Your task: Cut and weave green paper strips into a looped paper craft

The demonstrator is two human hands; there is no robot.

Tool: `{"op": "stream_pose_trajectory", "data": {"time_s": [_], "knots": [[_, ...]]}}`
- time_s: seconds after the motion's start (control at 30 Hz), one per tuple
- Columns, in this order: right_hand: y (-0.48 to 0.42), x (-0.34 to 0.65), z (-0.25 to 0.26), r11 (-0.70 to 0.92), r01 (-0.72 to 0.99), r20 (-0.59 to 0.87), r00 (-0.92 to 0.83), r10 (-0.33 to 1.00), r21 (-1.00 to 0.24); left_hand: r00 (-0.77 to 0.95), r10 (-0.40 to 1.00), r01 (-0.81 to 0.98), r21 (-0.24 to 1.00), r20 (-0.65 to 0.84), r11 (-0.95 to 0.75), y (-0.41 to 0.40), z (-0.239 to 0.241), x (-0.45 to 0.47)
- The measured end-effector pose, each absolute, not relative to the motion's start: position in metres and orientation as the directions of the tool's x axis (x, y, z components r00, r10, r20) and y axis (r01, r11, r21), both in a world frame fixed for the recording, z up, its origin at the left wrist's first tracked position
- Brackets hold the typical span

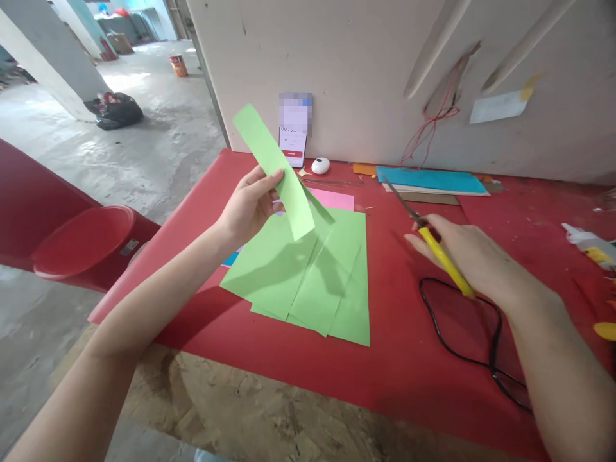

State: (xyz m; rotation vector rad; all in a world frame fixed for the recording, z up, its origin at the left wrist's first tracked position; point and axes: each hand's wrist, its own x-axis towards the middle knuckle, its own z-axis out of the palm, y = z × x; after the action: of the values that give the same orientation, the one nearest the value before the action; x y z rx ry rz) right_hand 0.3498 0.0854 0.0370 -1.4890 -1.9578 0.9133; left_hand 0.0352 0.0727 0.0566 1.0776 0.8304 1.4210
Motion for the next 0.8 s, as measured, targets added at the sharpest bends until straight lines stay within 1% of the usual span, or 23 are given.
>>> {"op": "stream_pose_trajectory", "data": {"time_s": [0.03,0.07,0.1,0.27,0.4,0.43,0.5,0.57,0.63,0.67,0.7,0.73,0.8], "knots": [[0.095,0.359,0.035,0.212,0.742,0.070,-0.218,0.973,-0.636,0.059,0.988,-0.348,0.931,0.144,-0.114,0.071,0.056,0.037],[0.104,0.368,0.032,0.203,0.810,0.108,-0.172,0.979,-0.551,0.087,0.988,-0.345,0.934,0.129,-0.091,0.070,0.056,0.039],[0.111,0.376,0.028,0.185,0.840,0.104,-0.153,0.983,-0.510,0.112,0.987,-0.340,0.937,0.119,-0.074,0.069,0.055,0.041],[0.130,0.403,0.012,0.074,0.872,0.031,-0.067,0.997,-0.484,0.264,0.960,-0.350,0.937,0.098,0.001,0.064,0.051,0.048],[0.132,0.403,0.020,0.022,0.882,0.008,-0.021,1.000,-0.472,0.391,0.917,-0.365,0.928,0.083,0.071,0.058,0.047,0.054],[0.128,0.396,0.025,0.025,0.874,0.020,-0.017,1.000,-0.485,0.415,0.907,-0.363,0.928,0.077,0.087,0.056,0.045,0.055],[0.115,0.374,0.039,0.063,0.833,0.046,-0.045,0.998,-0.550,0.458,0.886,-0.349,0.930,0.065,0.113,0.052,0.043,0.059],[0.095,0.344,0.051,0.151,0.681,0.018,-0.198,0.980,-0.717,0.506,0.861,-0.326,0.936,0.052,0.135,0.048,0.042,0.062],[0.072,0.312,0.059,0.181,0.531,-0.052,-0.393,0.918,-0.828,0.542,0.840,-0.290,0.945,0.031,0.152,0.043,0.041,0.066],[0.062,0.298,0.060,0.167,0.439,-0.080,-0.492,0.867,-0.883,0.552,0.833,-0.266,0.951,0.020,0.154,0.041,0.041,0.068],[0.054,0.287,0.060,0.090,0.289,-0.102,-0.588,0.802,-0.953,0.555,0.832,-0.242,0.959,0.010,0.150,0.039,0.041,0.070],[0.047,0.278,0.058,0.023,0.227,-0.125,-0.617,0.777,-0.974,0.553,0.833,-0.221,0.965,0.006,0.139,0.036,0.042,0.072],[0.039,0.269,0.053,-0.121,0.115,-0.166,-0.606,0.778,-0.986,0.541,0.841,-0.189,0.976,0.010,0.110,0.033,0.042,0.074]]}}
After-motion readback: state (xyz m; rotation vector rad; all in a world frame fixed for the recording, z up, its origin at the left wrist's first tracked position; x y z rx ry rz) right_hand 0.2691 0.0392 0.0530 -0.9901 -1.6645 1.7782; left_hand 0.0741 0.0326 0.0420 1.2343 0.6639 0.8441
